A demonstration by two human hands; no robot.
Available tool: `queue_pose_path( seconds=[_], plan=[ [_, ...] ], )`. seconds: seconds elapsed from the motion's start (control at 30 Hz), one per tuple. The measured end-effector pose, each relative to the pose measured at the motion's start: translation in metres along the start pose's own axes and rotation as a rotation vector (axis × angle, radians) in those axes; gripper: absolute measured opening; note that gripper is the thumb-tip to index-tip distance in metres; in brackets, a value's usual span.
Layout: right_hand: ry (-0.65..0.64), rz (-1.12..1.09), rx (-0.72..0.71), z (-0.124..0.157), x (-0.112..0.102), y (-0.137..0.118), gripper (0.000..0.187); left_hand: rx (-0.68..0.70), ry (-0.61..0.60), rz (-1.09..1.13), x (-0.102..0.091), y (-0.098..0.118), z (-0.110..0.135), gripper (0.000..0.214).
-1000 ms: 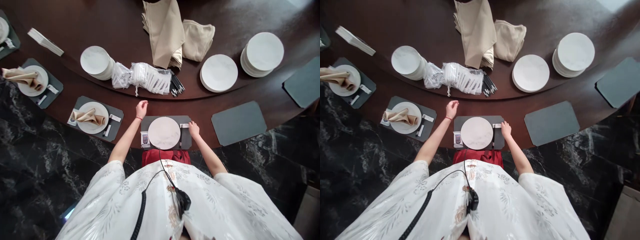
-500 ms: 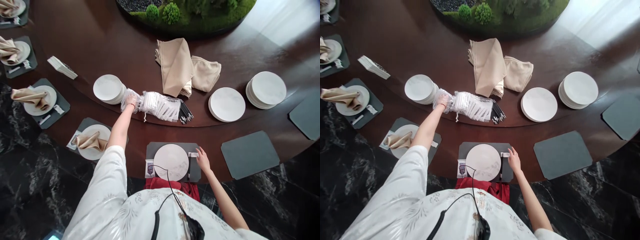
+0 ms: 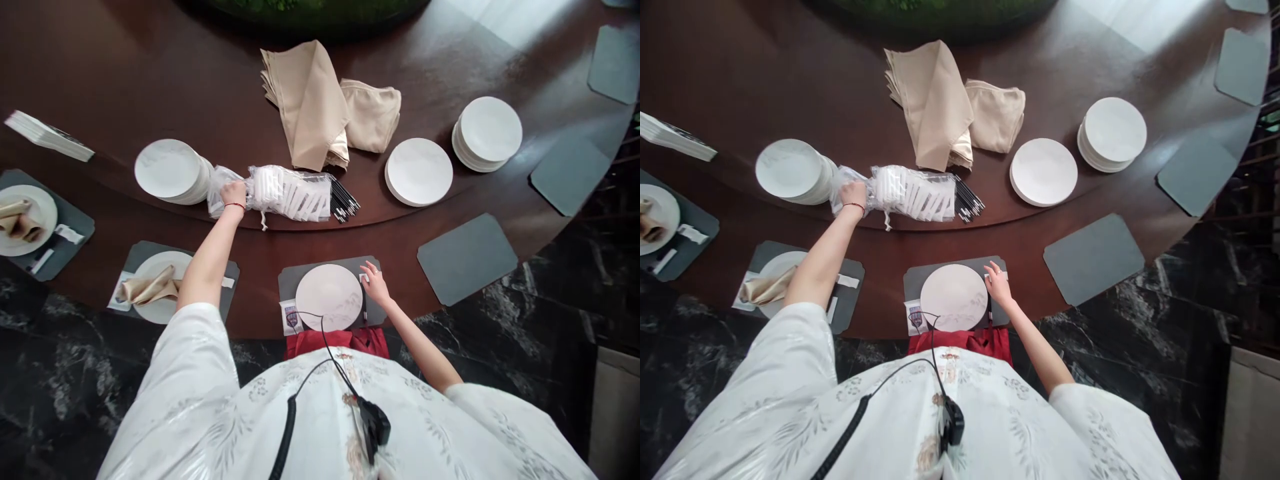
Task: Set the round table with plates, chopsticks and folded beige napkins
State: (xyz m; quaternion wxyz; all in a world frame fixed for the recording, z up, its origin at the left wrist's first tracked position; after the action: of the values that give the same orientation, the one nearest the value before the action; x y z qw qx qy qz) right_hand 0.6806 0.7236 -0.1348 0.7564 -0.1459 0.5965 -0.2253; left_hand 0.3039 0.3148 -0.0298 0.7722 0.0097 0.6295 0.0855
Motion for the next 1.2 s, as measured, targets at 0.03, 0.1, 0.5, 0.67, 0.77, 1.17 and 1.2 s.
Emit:
queue_pose_path(
  seconds=[0.03, 0.1, 0.5, 0.67, 0.77, 1.17, 1.2],
  plan=[
    [0.010, -0.046, 0.000, 0.003, -0.001, -0.001, 0.043, -0.035, 0.038, -0.017, -0.006, 0.004, 0.022, 0.038],
    [0.026, -0.149, -0.002, 0.007, 0.000, -0.003, 0.042, -0.081, 0.120, -0.034, -0.016, 0.013, 0.077, 0.037],
    [-0.383, -1.401, 0.222, 0.036, -0.011, -0.083, 0.067, 0.389, -0.597, 1.108, 0.052, 0.116, 0.325, 0.046],
    [-0.345, -1.375, 0.184, 0.059, -0.033, -0.071, 0.053, 0.476, -0.678, 1.067, 0.061, 0.137, 0.345, 0.054],
    [-0.524, -1.410, 0.200, 0.077, -0.030, -0.056, 0.045, 0.540, -0.528, 1.062, 0.057, 0.150, 0.355, 0.049],
    [-0.508, -1.331, 0.429, 0.115, 0.008, 0.011, 0.036, 0.675, -0.248, 0.879, 0.078, 0.159, 0.384, 0.037],
    [-0.436, -1.281, 0.474, 0.114, 0.015, 0.022, 0.034, 0.622, -0.224, 0.902, 0.081, 0.153, 0.383, 0.035]
  ],
)
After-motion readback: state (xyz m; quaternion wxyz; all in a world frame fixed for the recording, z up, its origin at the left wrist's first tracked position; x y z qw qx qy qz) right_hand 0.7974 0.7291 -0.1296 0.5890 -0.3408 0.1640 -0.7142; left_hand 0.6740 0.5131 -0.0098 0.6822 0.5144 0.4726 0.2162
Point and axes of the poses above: each hand's wrist, its own z-axis away from the middle knuckle, its own x-axis out of the palm, y = z × x, the point moved 4 cm from there along -z, towards the middle knuckle, and after that the axes turned 1 degree about -x, right-handed, at the moved point
